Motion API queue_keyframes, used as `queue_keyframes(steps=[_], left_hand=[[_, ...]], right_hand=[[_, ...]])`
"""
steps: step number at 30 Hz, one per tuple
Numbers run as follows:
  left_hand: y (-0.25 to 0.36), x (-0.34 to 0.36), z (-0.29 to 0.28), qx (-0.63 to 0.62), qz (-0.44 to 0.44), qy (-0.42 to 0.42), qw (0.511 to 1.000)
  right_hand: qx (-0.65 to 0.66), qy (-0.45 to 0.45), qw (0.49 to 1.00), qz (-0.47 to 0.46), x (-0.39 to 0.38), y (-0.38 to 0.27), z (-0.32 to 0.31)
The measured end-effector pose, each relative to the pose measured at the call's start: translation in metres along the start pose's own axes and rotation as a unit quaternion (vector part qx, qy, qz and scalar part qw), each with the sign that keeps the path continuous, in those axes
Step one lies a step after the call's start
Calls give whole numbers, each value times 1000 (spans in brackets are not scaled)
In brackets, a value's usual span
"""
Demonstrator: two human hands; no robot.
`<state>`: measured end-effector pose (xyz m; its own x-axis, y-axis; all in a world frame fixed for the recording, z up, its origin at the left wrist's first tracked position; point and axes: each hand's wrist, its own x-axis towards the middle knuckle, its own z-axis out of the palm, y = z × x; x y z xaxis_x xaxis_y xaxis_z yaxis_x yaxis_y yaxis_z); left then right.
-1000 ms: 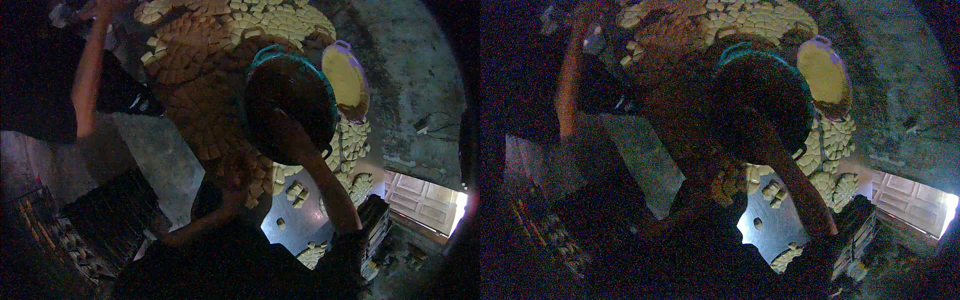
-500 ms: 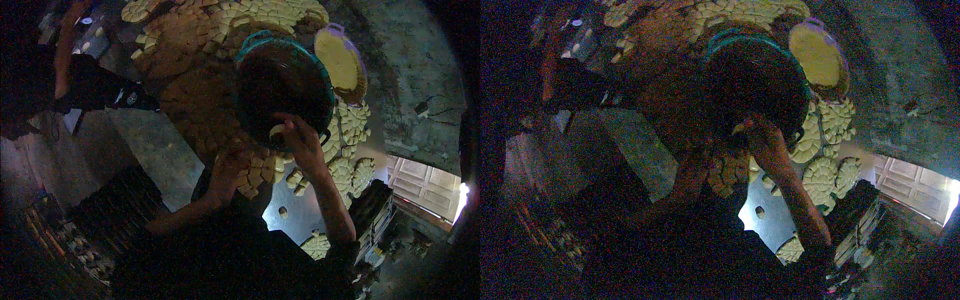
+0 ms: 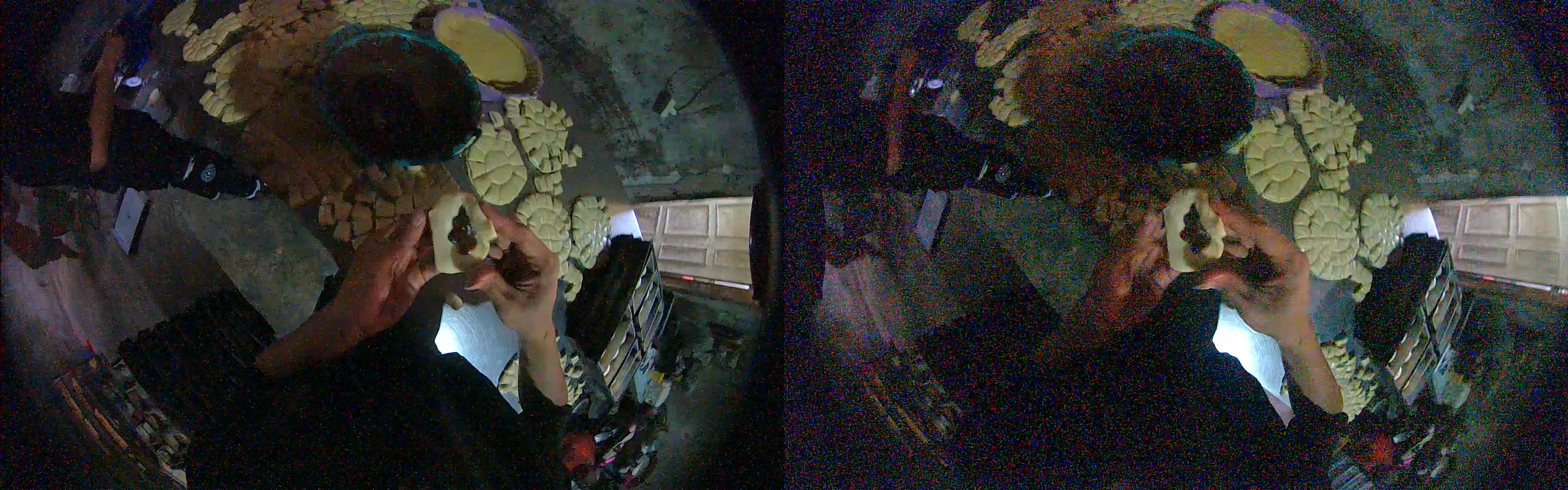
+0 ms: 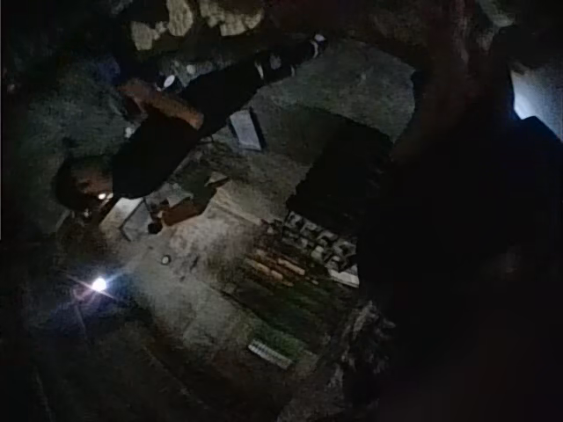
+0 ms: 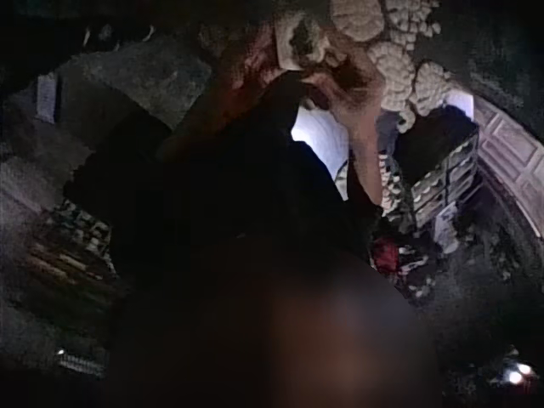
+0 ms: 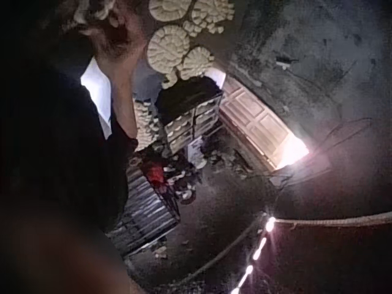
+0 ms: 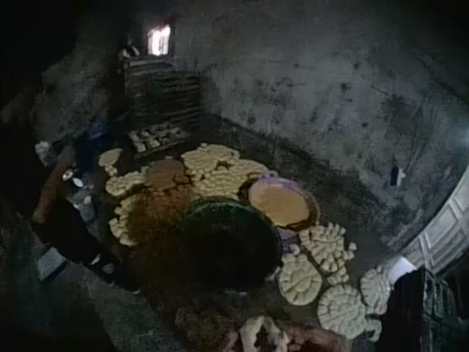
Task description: The person prepares bread by taking small pieces of dough, dipping them in a bowl, shaping them by hand, and placing them into metal baking pans.
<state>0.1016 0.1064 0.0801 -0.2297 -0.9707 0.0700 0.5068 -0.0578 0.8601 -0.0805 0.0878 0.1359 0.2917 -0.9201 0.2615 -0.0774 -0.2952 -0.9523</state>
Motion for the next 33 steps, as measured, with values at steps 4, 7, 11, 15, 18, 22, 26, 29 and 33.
queue_keyframes(steps=[4,7,11,15,18,22,26,29,33], left_hand=[[4,-18,39,-129,-66,-64,987],[-12,-39,63,-133,-89,-88,983],[-16,-74,106,-74,-65,-22,995],[-29,-96,132,-137,-141,57,979],[-36,-112,136,14,-116,29,993],[-17,-117,152,180,-38,-63,981],[-7,-113,152,184,-23,-86,979],[-6,-103,142,112,-20,-126,985],[-15,-76,112,82,16,-265,961]], right_hand=[[-385,-7,916,-110,-48,-31,-12],[-313,40,941,-126,-84,-39,-20],[-270,47,946,-175,-126,-59,-33],[-418,9,880,-226,-165,-78,-32],[-430,-39,869,-241,-187,-89,-46],[-333,-17,925,-184,-200,-100,-53],[-339,13,932,-127,-199,-106,-55],[-373,39,921,-104,-189,-118,-52],[-273,107,954,-63,-173,-102,-48]])
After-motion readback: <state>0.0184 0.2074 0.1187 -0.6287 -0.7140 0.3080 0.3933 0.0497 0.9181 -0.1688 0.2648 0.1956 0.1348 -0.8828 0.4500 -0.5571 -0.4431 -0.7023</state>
